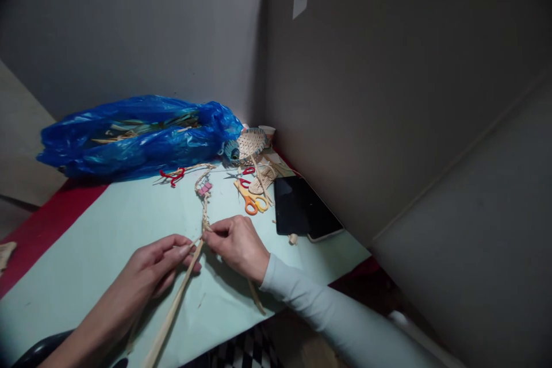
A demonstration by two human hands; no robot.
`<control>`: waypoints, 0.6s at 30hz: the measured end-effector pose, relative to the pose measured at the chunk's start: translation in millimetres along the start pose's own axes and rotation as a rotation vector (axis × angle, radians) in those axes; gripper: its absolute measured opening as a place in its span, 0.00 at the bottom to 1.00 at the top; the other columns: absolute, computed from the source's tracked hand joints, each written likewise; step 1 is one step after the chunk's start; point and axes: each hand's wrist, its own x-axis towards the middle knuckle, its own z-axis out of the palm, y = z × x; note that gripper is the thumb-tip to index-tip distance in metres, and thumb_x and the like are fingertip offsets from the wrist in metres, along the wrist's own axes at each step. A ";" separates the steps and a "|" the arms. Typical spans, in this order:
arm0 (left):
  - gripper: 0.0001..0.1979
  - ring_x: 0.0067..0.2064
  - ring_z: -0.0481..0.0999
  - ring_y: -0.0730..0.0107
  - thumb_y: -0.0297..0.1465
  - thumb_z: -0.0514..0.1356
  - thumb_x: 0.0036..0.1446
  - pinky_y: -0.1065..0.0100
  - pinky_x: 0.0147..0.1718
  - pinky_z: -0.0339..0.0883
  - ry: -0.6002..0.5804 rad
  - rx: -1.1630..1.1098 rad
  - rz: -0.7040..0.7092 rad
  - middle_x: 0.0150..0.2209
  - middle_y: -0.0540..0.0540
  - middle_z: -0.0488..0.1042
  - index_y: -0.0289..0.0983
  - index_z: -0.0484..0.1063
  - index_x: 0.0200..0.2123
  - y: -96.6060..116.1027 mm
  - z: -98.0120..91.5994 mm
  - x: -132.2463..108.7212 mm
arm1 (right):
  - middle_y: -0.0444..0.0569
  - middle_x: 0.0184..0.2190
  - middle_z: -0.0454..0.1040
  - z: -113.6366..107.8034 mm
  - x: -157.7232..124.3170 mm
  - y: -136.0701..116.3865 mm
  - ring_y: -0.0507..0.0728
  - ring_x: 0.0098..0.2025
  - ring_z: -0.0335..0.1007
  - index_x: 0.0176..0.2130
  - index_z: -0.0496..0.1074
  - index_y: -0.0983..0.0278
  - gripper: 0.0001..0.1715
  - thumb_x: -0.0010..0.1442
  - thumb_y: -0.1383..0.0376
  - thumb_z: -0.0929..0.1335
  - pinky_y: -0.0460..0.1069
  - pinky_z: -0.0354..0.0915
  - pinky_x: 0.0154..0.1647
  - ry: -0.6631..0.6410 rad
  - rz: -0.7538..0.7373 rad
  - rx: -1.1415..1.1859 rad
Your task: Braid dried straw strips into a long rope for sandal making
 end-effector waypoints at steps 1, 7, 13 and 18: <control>0.15 0.20 0.57 0.78 0.44 0.55 0.58 0.73 0.19 0.46 0.036 0.092 0.011 0.26 0.50 0.75 0.37 0.68 0.32 2.0 -3.0 -3.8 | 0.41 0.16 0.63 0.9 0.1 0.6 0.47 0.21 0.54 0.20 0.69 0.68 0.20 0.60 0.61 0.64 0.44 0.49 0.23 0.003 -0.001 0.004; 0.14 0.28 0.75 0.66 0.39 0.50 0.61 0.70 0.28 0.62 0.148 0.601 0.199 0.27 0.49 0.78 0.41 0.74 0.34 15.0 4.8 -32.2 | 0.42 0.18 0.67 3.2 0.7 2.3 0.48 0.23 0.57 0.24 0.76 0.69 0.18 0.58 0.62 0.65 0.44 0.52 0.25 0.011 -0.020 0.092; 0.26 0.38 0.81 0.53 0.16 0.44 0.54 0.61 0.34 0.70 -0.007 1.179 0.252 0.43 0.32 0.79 0.30 0.69 0.53 16.1 51.3 -35.7 | 0.47 0.22 0.72 -2.2 0.8 -5.1 0.49 0.25 0.60 0.26 0.77 0.71 0.19 0.57 0.57 0.68 0.45 0.57 0.30 -0.140 0.074 0.470; 0.21 0.39 0.80 0.50 0.22 0.43 0.61 0.57 0.34 0.69 -0.018 1.202 0.212 0.41 0.35 0.79 0.33 0.74 0.45 29.6 43.8 -33.8 | 0.45 0.21 0.69 -5.4 -0.4 -5.7 0.46 0.21 0.53 0.27 0.77 0.72 0.19 0.53 0.56 0.72 0.45 0.53 0.26 -0.179 0.146 0.584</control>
